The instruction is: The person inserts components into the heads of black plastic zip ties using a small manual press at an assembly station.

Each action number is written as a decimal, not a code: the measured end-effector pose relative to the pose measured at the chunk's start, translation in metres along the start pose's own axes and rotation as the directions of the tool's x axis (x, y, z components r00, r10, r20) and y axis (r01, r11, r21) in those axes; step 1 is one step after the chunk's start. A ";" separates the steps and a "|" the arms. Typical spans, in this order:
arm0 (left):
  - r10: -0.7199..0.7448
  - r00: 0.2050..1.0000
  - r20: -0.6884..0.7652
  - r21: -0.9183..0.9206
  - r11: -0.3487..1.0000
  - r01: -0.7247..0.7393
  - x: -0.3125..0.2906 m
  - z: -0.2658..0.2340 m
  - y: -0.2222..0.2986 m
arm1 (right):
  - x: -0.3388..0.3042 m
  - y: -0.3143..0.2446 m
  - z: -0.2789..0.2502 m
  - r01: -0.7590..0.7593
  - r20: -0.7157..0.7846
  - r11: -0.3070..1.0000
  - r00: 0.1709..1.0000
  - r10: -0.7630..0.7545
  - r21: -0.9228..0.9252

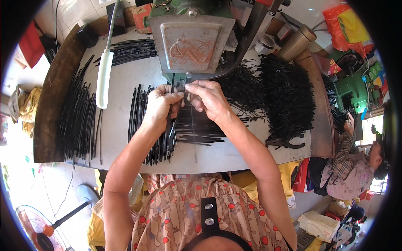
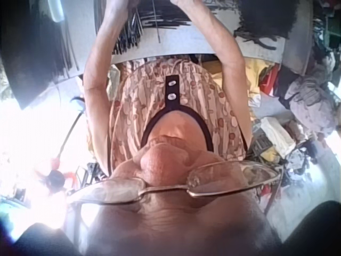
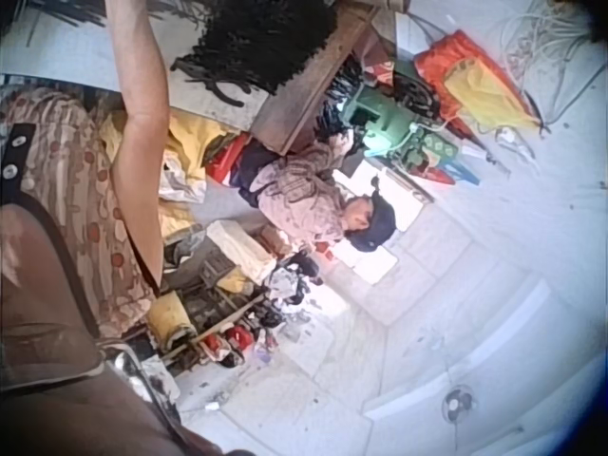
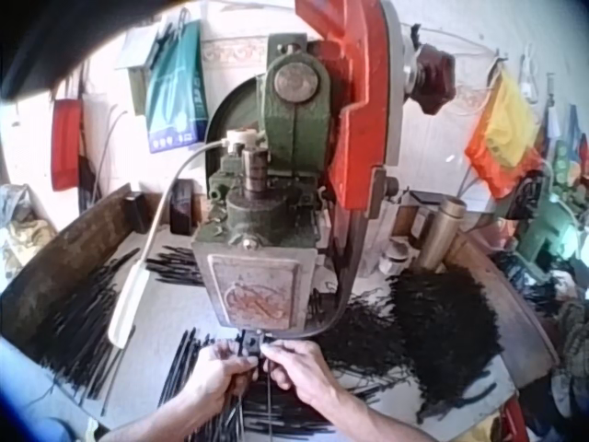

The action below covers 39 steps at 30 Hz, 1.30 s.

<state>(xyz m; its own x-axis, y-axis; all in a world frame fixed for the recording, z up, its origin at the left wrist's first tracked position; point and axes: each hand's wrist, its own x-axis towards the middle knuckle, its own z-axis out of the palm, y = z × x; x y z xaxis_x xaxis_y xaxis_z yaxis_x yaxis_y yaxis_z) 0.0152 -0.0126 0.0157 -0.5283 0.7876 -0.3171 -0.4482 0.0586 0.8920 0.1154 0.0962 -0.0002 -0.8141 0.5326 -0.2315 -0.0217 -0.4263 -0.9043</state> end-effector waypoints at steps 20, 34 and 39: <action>0.583 0.787 0.200 0.954 -0.298 -0.022 -0.038 -0.100 0.041 | -0.047 -0.057 -0.090 -0.001 -0.131 0.751 0.985 -0.115 -0.660; 0.286 0.605 0.743 0.669 -0.319 -0.671 0.004 0.009 -0.025 | -0.050 -0.026 -0.083 0.341 0.485 -0.492 0.851 -0.200 -0.801; 0.419 0.593 0.687 0.662 -0.026 -0.749 -0.001 0.010 -0.017 | -0.050 -0.025 -0.090 0.391 0.576 -0.508 0.768 -0.279 -0.767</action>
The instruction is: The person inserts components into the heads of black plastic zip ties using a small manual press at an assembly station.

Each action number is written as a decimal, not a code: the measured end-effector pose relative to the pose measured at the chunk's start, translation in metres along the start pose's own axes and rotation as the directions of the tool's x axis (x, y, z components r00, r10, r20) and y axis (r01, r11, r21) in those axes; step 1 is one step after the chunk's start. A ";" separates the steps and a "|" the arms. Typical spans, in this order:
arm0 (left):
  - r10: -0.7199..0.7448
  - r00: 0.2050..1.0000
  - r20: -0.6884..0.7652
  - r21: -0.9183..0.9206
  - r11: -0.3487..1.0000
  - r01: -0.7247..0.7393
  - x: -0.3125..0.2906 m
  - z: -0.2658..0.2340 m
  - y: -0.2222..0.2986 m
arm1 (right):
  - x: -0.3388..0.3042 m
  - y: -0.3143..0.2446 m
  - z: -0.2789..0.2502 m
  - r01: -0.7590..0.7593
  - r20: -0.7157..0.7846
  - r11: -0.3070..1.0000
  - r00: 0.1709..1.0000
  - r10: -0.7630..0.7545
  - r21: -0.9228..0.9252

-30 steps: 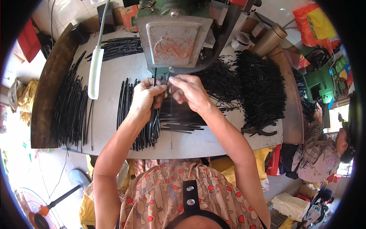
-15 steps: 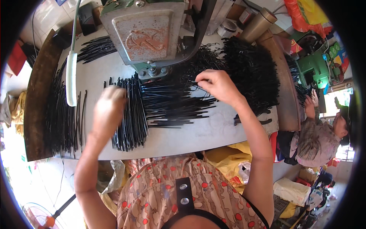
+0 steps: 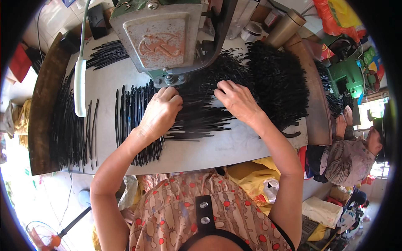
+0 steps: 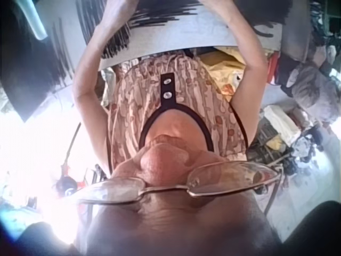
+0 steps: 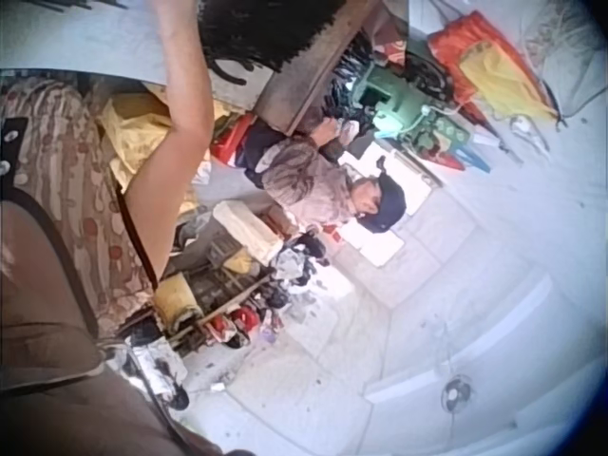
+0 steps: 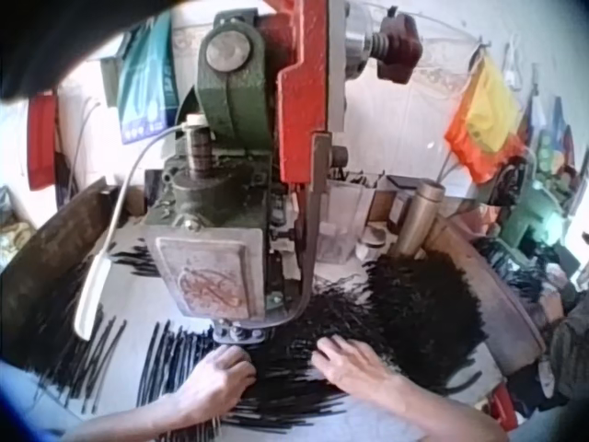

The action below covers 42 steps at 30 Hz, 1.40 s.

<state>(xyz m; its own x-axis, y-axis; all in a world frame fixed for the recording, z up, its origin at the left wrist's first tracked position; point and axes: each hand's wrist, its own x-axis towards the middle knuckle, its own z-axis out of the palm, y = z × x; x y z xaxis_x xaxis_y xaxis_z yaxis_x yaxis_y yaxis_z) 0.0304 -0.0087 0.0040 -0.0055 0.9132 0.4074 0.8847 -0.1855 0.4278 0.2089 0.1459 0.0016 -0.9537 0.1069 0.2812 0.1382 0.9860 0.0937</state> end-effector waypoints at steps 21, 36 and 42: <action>-0.729 0.610 0.311 -0.648 0.307 0.697 -0.012 -0.041 0.002 | 0.065 -0.045 0.004 -0.431 0.411 -0.040 0.823 0.392 0.901; -0.721 0.675 0.157 -0.737 0.369 0.566 -0.004 -0.030 -0.006 | 0.079 -0.055 0.015 0.000 0.441 -0.586 0.659 0.610 0.811; -0.695 0.717 0.055 -0.655 0.517 0.551 0.003 -0.020 -0.016 | 0.078 -0.057 0.018 0.070 0.400 -0.551 0.614 0.681 0.831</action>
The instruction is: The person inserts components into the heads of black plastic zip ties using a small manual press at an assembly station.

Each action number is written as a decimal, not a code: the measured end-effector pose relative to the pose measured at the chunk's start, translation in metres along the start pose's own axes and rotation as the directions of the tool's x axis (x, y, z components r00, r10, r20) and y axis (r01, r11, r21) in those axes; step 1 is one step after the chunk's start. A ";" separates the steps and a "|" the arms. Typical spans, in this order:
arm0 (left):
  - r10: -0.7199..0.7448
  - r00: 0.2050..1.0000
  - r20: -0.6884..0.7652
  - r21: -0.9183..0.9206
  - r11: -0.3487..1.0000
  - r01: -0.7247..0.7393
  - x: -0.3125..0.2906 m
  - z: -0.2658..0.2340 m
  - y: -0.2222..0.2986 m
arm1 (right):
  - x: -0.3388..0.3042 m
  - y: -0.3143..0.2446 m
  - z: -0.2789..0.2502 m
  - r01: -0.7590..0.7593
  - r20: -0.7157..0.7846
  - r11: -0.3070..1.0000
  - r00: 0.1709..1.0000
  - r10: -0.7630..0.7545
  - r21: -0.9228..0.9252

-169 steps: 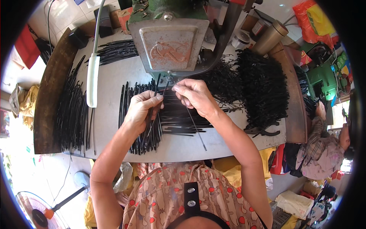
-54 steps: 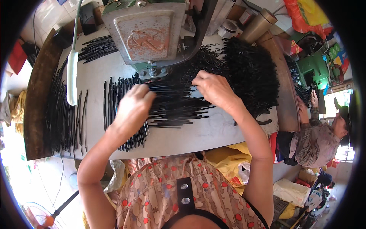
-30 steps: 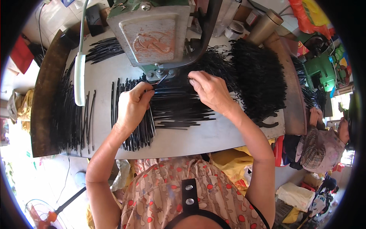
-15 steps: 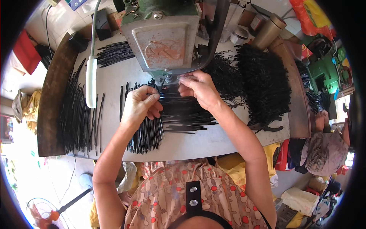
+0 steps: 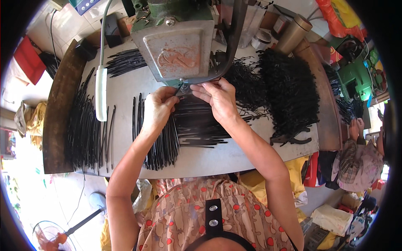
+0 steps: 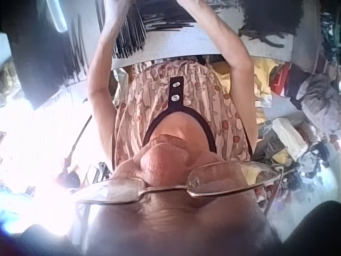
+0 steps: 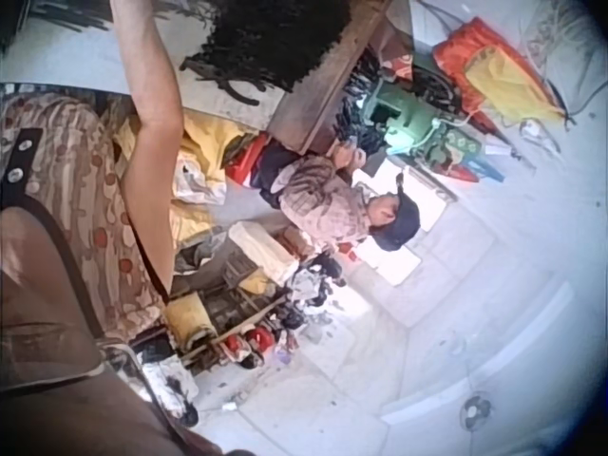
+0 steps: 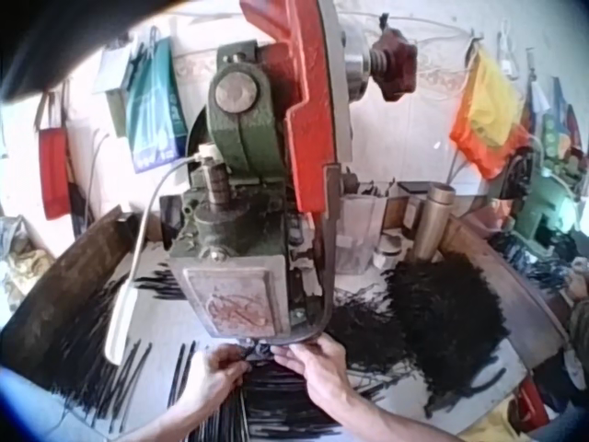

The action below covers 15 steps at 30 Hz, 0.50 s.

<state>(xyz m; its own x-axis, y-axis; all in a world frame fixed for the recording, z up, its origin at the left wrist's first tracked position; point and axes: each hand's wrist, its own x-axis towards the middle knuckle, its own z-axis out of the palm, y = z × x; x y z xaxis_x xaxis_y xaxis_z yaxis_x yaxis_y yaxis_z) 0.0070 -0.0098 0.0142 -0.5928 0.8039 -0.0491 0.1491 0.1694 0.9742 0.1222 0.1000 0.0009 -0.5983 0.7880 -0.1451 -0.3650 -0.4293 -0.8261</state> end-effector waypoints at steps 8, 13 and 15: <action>0.025 0.998 -0.049 0.032 0.999 -0.023 0.004 0.006 0.000 | -0.001 0.001 0.000 0.046 0.019 0.998 0.999 -0.045 -0.046; 0.053 0.997 -0.056 0.054 0.997 -0.050 0.005 0.005 -0.006 | 0.000 0.005 0.004 0.061 0.039 0.997 0.998 -0.059 -0.051; 0.070 0.996 -0.052 0.061 0.996 -0.067 0.006 0.007 -0.005 | 0.000 0.004 0.003 0.066 0.037 0.996 0.997 -0.064 -0.055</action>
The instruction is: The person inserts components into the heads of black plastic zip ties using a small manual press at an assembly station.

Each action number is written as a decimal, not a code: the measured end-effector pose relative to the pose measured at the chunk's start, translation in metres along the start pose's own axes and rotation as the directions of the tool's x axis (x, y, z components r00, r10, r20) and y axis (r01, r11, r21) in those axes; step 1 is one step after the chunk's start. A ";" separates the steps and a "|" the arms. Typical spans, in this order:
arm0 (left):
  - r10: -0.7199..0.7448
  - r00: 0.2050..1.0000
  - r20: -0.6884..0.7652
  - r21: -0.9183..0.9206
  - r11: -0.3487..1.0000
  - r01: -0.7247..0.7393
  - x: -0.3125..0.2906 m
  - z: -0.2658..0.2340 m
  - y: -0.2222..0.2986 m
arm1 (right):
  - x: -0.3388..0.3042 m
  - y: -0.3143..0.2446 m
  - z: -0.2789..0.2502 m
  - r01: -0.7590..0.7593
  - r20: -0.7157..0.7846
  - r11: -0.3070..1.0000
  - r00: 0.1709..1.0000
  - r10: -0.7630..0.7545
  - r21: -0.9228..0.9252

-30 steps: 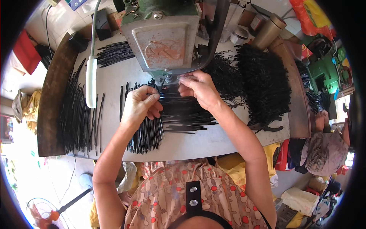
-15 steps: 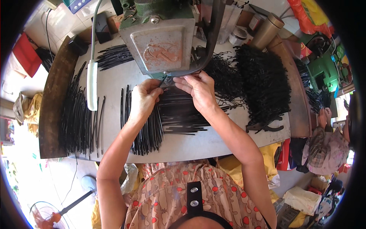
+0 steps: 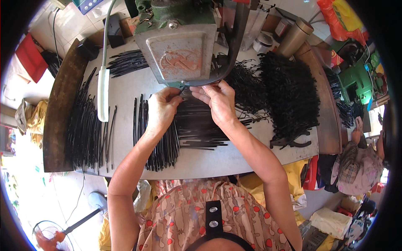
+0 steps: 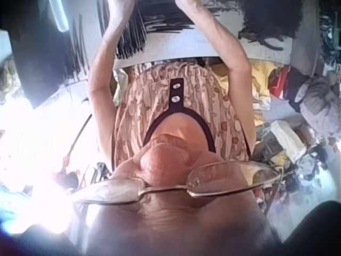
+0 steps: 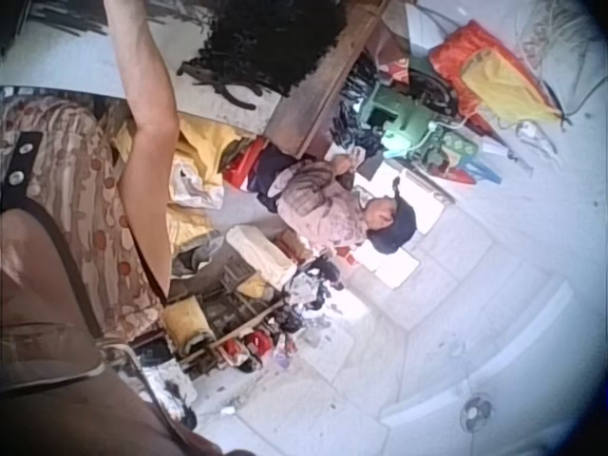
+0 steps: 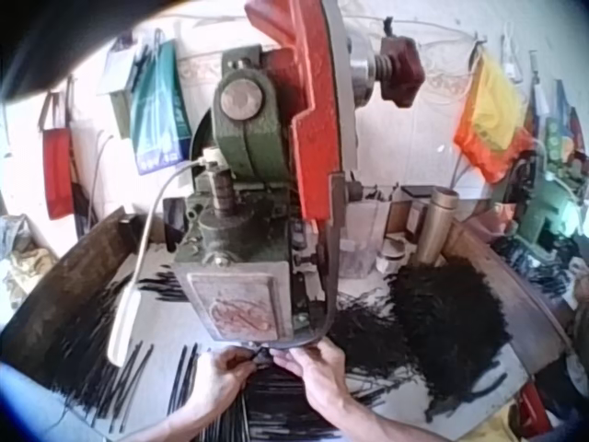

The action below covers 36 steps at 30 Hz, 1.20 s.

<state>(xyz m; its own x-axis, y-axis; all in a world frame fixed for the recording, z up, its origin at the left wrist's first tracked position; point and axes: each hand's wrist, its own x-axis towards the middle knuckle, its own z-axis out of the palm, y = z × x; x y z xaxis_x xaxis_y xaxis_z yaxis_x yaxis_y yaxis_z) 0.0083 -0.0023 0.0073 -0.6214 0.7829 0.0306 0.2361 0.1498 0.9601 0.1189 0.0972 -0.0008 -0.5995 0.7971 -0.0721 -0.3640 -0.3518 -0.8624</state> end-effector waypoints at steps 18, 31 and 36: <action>0.508 0.858 0.076 0.682 0.601 -0.417 -0.005 0.005 0.001 | -0.001 0.000 0.001 -0.012 -0.023 1.000 1.000 0.012 -0.012; -0.345 0.897 0.277 -0.686 0.582 0.436 -0.019 0.007 0.024 | -0.015 -0.030 -0.020 -0.238 0.018 0.962 0.970 0.243 -0.131; -0.288 0.875 0.388 -0.640 0.599 0.481 -0.041 0.013 0.032 | -0.037 -0.022 0.001 -0.180 -0.008 0.984 0.984 0.180 -0.004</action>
<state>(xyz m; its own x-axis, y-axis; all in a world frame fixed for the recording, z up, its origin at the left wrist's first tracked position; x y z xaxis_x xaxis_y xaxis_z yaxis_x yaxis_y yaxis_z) 0.0512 -0.0221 0.0332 -0.3220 0.8767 -0.3575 -0.6356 0.0797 0.7679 0.1483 0.0750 0.0212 -0.6496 0.7248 -0.2296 -0.2473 -0.4870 -0.8376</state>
